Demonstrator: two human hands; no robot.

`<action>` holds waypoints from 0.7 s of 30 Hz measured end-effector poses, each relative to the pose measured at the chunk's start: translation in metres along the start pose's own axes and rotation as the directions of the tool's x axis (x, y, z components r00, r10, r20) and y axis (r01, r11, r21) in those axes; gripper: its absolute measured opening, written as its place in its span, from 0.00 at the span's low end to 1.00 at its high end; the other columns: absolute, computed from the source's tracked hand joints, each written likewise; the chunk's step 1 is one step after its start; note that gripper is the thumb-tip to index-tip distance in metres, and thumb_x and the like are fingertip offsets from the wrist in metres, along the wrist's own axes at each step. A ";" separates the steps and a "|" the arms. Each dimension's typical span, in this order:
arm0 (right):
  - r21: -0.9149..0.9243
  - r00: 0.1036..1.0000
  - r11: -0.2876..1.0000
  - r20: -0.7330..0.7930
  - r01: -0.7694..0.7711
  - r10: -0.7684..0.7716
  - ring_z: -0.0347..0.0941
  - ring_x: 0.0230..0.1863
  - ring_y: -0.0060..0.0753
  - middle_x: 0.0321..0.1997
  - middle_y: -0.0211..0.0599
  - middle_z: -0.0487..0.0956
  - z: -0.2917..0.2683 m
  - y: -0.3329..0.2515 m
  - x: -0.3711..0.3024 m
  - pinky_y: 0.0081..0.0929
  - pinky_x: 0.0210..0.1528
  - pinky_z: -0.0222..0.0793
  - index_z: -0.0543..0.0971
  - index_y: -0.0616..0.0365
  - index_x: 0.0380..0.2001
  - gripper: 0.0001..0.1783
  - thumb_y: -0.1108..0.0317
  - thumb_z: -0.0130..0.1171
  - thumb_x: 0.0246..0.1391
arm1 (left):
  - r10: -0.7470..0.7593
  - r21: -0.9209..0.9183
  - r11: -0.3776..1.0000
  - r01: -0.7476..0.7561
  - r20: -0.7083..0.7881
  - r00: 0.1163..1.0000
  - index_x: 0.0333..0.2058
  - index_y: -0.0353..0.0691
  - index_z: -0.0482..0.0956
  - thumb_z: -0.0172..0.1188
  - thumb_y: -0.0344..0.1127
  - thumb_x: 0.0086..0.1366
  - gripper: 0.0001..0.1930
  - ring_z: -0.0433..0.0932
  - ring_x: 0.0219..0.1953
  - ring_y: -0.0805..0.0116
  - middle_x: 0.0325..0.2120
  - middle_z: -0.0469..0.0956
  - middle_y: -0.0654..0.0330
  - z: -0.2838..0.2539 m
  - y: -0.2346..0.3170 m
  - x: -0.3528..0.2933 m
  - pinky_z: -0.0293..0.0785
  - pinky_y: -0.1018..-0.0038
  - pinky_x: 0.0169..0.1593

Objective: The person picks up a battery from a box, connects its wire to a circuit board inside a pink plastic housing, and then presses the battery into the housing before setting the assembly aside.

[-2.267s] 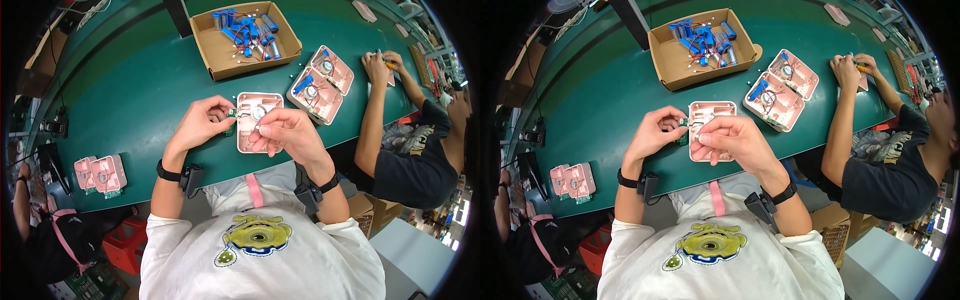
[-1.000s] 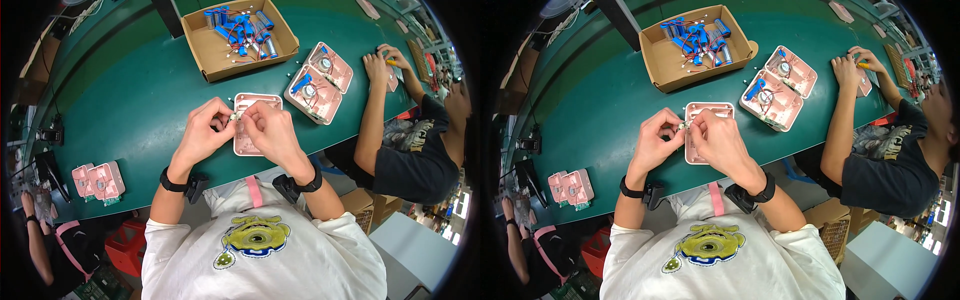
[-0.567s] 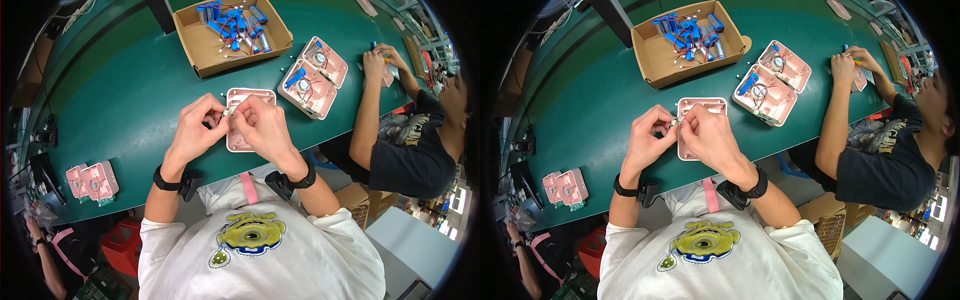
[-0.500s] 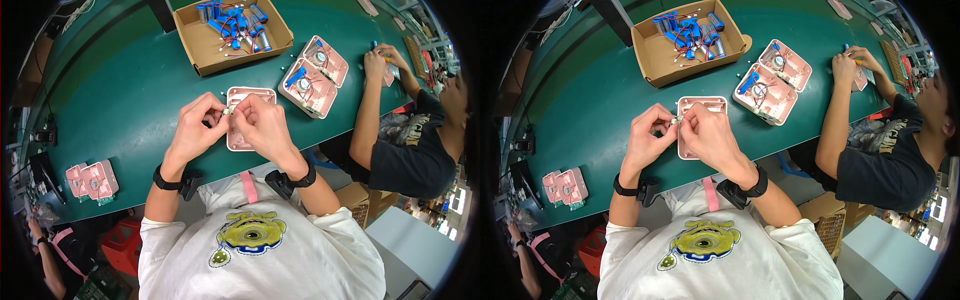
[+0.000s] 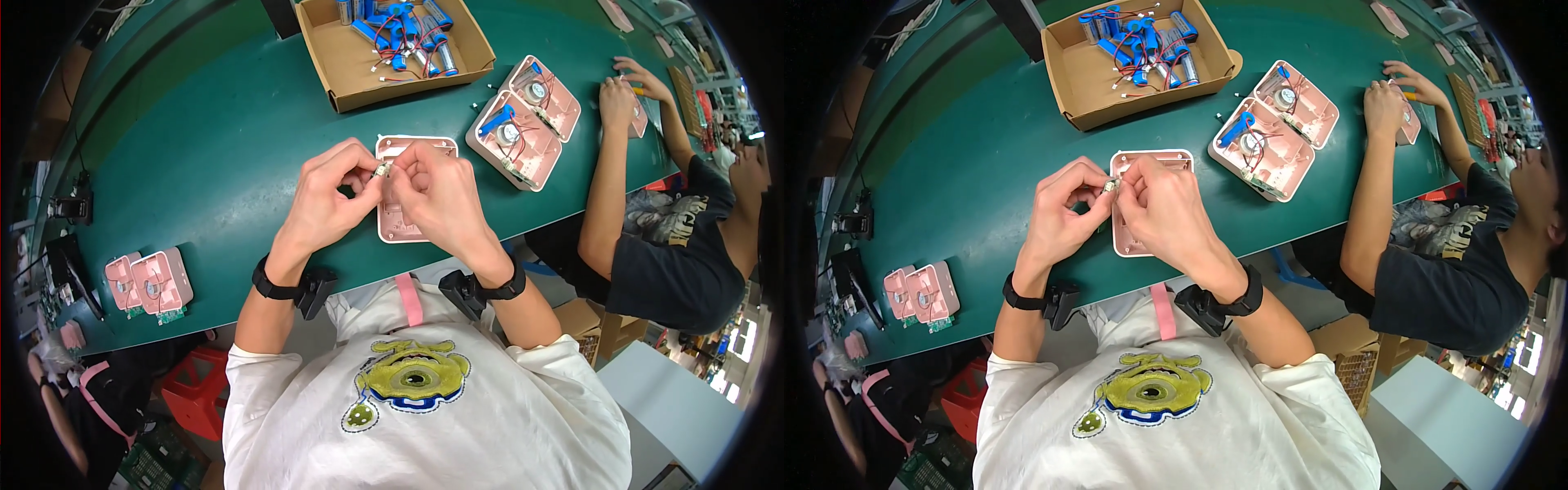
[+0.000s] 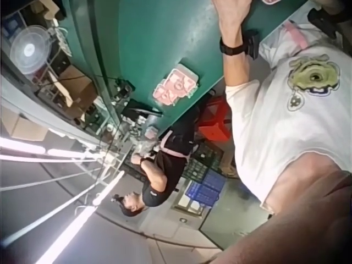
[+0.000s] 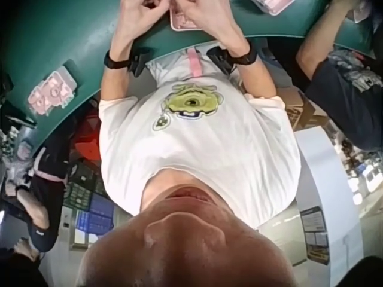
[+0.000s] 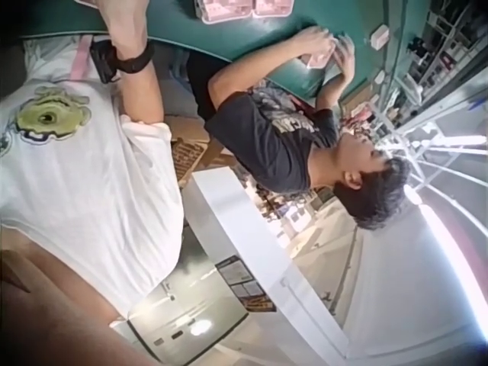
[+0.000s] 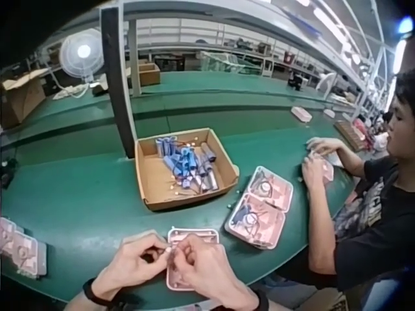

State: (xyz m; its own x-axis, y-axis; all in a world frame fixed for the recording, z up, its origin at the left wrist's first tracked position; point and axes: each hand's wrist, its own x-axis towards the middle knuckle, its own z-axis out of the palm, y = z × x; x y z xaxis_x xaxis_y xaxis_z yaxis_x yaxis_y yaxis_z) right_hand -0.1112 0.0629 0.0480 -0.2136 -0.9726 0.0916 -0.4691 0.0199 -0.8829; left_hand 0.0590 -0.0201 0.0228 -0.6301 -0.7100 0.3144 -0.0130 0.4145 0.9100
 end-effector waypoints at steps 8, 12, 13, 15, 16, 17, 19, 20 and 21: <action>-0.293 0.959 0.913 0.092 0.283 -0.268 0.85 0.28 0.43 0.29 0.48 0.86 -0.031 -0.018 0.015 0.36 0.33 0.79 0.83 0.69 0.39 0.08 0.73 0.64 0.63 | -0.113 -0.115 0.987 0.113 0.003 0.994 0.36 0.29 0.78 0.66 0.19 0.61 0.06 0.74 0.30 0.76 0.32 0.76 0.60 -0.006 -0.011 -0.002 0.74 0.79 0.31; -0.585 0.954 0.760 0.093 0.283 -0.284 0.85 0.42 0.56 0.38 0.50 0.88 -0.091 -0.050 0.070 0.43 0.45 0.80 0.87 0.62 0.43 0.10 0.71 0.64 0.61 | -0.103 -0.086 0.991 0.105 0.025 0.994 0.37 0.29 0.78 0.66 0.19 0.61 0.07 0.73 0.30 0.76 0.33 0.76 0.61 -0.002 -0.014 -0.002 0.74 0.79 0.31; -0.641 0.965 0.726 0.091 0.247 -0.248 0.85 0.43 0.54 0.39 0.51 0.88 -0.103 -0.053 0.092 0.43 0.46 0.80 0.87 0.61 0.43 0.09 0.72 0.63 0.62 | -0.093 -0.090 0.991 0.095 0.025 0.995 0.37 0.29 0.78 0.66 0.19 0.61 0.07 0.73 0.30 0.76 0.33 0.76 0.61 -0.002 -0.012 0.000 0.74 0.79 0.31; -0.775 0.976 0.596 0.204 0.211 -0.079 0.85 0.41 0.53 0.39 0.49 0.88 -0.117 -0.042 0.134 0.42 0.46 0.80 0.88 0.59 0.43 0.10 0.71 0.64 0.60 | -0.069 -0.071 0.995 0.070 0.009 0.998 0.38 0.29 0.78 0.66 0.19 0.61 0.07 0.73 0.30 0.77 0.33 0.75 0.61 0.000 -0.008 0.002 0.74 0.80 0.31; -0.727 0.955 0.642 0.296 0.243 -0.026 0.85 0.40 0.50 0.37 0.48 0.88 -0.117 -0.034 0.152 0.41 0.45 0.79 0.88 0.59 0.41 0.09 0.71 0.65 0.58 | -0.061 -0.059 0.996 0.061 -0.002 0.998 0.38 0.29 0.78 0.67 0.20 0.62 0.07 0.73 0.30 0.77 0.33 0.75 0.61 0.000 -0.007 0.002 0.74 0.80 0.31; -0.677 0.922 0.687 0.386 0.264 0.027 0.85 0.39 0.48 0.35 0.46 0.88 -0.114 -0.026 0.166 0.40 0.45 0.79 0.88 0.59 0.40 0.09 0.71 0.66 0.56 | -0.056 -0.062 0.997 0.056 -0.004 0.998 0.38 0.29 0.78 0.67 0.20 0.62 0.07 0.73 0.30 0.77 0.33 0.75 0.61 0.000 -0.008 0.003 0.74 0.80 0.31; -0.689 0.877 0.651 0.474 0.320 0.072 0.85 0.38 0.46 0.34 0.45 0.88 -0.103 -0.003 0.183 0.40 0.44 0.79 0.88 0.59 0.39 0.08 0.71 0.66 0.56 | -0.092 -0.085 0.992 0.093 0.015 0.996 0.38 0.29 0.79 0.67 0.20 0.62 0.07 0.73 0.30 0.78 0.33 0.75 0.61 -0.002 -0.011 0.003 0.74 0.80 0.31; -0.686 0.820 0.620 0.560 0.379 0.118 0.84 0.37 0.44 0.32 0.43 0.87 -0.096 -0.001 0.187 0.39 0.43 0.79 0.88 0.59 0.38 0.08 0.70 0.67 0.55 | -0.114 -0.093 0.989 0.115 0.019 0.993 0.38 0.29 0.79 0.67 0.20 0.62 0.07 0.73 0.30 0.78 0.33 0.75 0.61 -0.004 -0.013 0.002 0.74 0.80 0.31; -0.685 0.818 0.619 0.563 0.384 0.116 0.84 0.37 0.44 0.32 0.43 0.87 -0.096 -0.001 0.191 0.39 0.43 0.79 0.88 0.59 0.38 0.08 0.70 0.67 0.55 | -0.114 -0.092 0.989 0.115 0.014 0.993 0.38 0.29 0.79 0.67 0.20 0.62 0.07 0.73 0.30 0.78 0.33 0.75 0.61 -0.006 -0.015 0.001 0.74 0.80 0.31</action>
State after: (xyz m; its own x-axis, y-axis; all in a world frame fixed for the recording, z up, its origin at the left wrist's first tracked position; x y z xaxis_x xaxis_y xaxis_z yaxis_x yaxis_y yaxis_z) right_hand -0.2335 -0.1005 0.1103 0.2537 -0.9237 -0.2870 -0.9595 -0.2028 -0.1957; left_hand 0.0629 -0.0302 0.0109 -0.6354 -0.7446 0.2046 -0.0135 0.2756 0.9612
